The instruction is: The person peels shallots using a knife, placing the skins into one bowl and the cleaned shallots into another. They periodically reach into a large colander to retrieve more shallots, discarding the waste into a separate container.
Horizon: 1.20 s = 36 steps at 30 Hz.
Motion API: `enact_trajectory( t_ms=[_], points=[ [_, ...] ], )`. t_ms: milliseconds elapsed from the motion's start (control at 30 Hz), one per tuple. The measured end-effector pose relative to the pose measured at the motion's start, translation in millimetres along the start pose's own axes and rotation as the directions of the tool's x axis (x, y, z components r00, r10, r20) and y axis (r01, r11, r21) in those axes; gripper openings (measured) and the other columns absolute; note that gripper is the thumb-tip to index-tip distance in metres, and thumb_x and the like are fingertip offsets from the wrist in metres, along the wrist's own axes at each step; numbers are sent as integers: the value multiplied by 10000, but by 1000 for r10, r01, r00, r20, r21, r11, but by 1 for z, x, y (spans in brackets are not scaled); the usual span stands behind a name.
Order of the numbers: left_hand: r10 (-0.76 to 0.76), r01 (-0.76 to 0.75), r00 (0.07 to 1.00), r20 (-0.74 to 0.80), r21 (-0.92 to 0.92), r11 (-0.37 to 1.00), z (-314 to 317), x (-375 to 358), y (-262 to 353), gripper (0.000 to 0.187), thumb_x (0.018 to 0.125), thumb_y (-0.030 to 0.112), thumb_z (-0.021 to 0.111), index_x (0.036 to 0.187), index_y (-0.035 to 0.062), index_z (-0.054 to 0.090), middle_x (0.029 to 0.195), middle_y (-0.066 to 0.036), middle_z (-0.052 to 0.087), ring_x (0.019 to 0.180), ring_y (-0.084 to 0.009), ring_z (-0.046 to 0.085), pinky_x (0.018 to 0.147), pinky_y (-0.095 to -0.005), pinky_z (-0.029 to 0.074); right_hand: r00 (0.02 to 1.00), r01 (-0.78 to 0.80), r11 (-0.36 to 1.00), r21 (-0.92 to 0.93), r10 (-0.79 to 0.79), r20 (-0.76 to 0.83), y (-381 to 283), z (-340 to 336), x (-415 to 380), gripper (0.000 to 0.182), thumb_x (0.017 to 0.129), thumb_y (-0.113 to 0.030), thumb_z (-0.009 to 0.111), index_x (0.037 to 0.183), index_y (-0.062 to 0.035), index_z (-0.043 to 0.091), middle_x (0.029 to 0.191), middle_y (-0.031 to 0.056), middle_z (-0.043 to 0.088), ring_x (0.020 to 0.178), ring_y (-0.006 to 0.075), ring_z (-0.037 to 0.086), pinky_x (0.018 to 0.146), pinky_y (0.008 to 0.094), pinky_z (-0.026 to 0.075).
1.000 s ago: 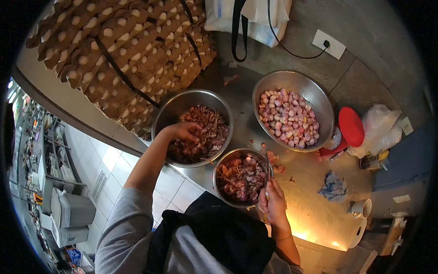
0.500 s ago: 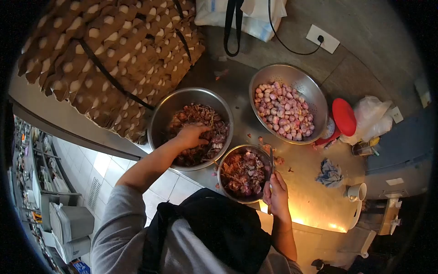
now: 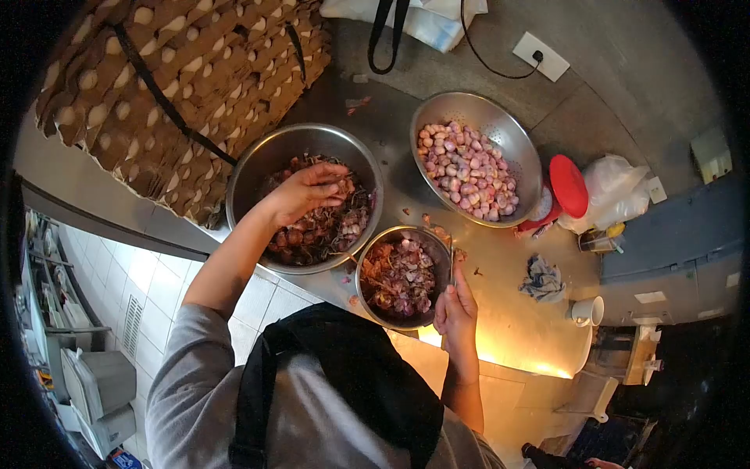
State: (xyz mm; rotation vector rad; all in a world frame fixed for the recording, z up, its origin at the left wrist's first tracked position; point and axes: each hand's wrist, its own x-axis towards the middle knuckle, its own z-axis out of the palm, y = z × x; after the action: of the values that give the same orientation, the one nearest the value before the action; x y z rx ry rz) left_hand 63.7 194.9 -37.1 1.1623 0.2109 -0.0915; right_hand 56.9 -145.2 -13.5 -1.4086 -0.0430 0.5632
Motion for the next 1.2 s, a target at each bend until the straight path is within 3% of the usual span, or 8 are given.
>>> enact_trajectory(
  t_ms=[267, 300, 367, 500, 600, 967, 1167, 1200],
  points=[
    [-28, 104, 985, 168, -461, 881, 78, -48, -6, 355, 828, 9, 522, 1178, 37, 468, 1115, -61, 534, 997, -184, 548, 864, -280, 470, 981, 108, 994, 2, -107, 159, 0, 19, -14, 395, 915, -125, 381, 1301, -48, 348, 514, -50, 307, 425, 48, 301, 410, 181, 262],
    [-15, 102, 983, 185, -467, 878, 91, -51, -15, 354, 825, 9, 530, 1173, 41, 471, 1101, -52, 539, 995, -174, 548, 865, -281, 467, 964, 153, 988, 11, -152, 219, 10, 19, -18, 405, 907, -117, 406, 1300, -41, 348, 598, -26, 411, 462, 31, 299, 428, 171, 253],
    [-45, 105, 991, 126, -520, 848, 119, -56, -25, 320, 779, -2, 604, 1087, 28, 523, 1009, -42, 552, 915, -140, 557, 808, -277, 482, 974, 110, 991, -83, -90, 207, 3, 33, -28, 433, 897, -105, 432, 1311, -33, 328, 889, 54, 572, 632, 70, 500, 556, 186, 401],
    [34, 4, 997, 74, -468, 884, 138, -54, -47, 291, 777, 1, 609, 1059, 36, 546, 1002, -37, 569, 943, -130, 542, 822, -270, 455, 945, 310, 850, -426, -227, 233, -3, 29, -27, 465, 886, -108, 454, 1316, -10, 303, 1241, 130, 463, 1055, 165, 484, 876, 255, 367],
    [70, -36, 996, 50, -505, 862, 151, -53, -48, 280, 788, 13, 601, 1061, 56, 552, 1031, -36, 569, 966, -123, 530, 833, -271, 442, 954, 271, 858, -437, -180, 239, -12, 15, -35, 468, 885, -116, 456, 1311, 2, 302, 1263, 152, 447, 1174, 194, 410, 957, 273, 298],
    [0, -13, 1000, -21, -651, 759, 175, -57, -54, 236, 823, 30, 561, 1053, 83, 566, 1078, -43, 564, 1015, -130, 517, 843, -272, 432, 848, 528, 711, -465, -405, 343, -2, -7, -22, 456, 876, -136, 469, 1300, -26, 341, 1209, 158, 498, 1076, 208, 518, 845, 255, 402],
    [63, -56, 998, -15, -670, 740, 177, -58, -66, 261, 797, -48, 556, 1038, 51, 568, 1043, -65, 579, 965, -155, 552, 858, -276, 445, 866, 496, 745, -446, -388, 315, -15, 10, -10, 454, 878, -117, 460, 1296, 5, 331, 1274, 169, 433, 1150, 210, 449, 923, 271, 338],
    [48, -57, 998, -31, -669, 741, 177, -57, -66, 270, 780, -48, 581, 1032, 46, 571, 1010, -63, 590, 953, -151, 556, 838, -261, 447, 876, 471, 799, -375, -374, 304, -13, 11, -10, 442, 882, -110, 451, 1287, 23, 336, 1302, 174, 396, 1204, 233, 382, 977, 289, 270]
  ],
)
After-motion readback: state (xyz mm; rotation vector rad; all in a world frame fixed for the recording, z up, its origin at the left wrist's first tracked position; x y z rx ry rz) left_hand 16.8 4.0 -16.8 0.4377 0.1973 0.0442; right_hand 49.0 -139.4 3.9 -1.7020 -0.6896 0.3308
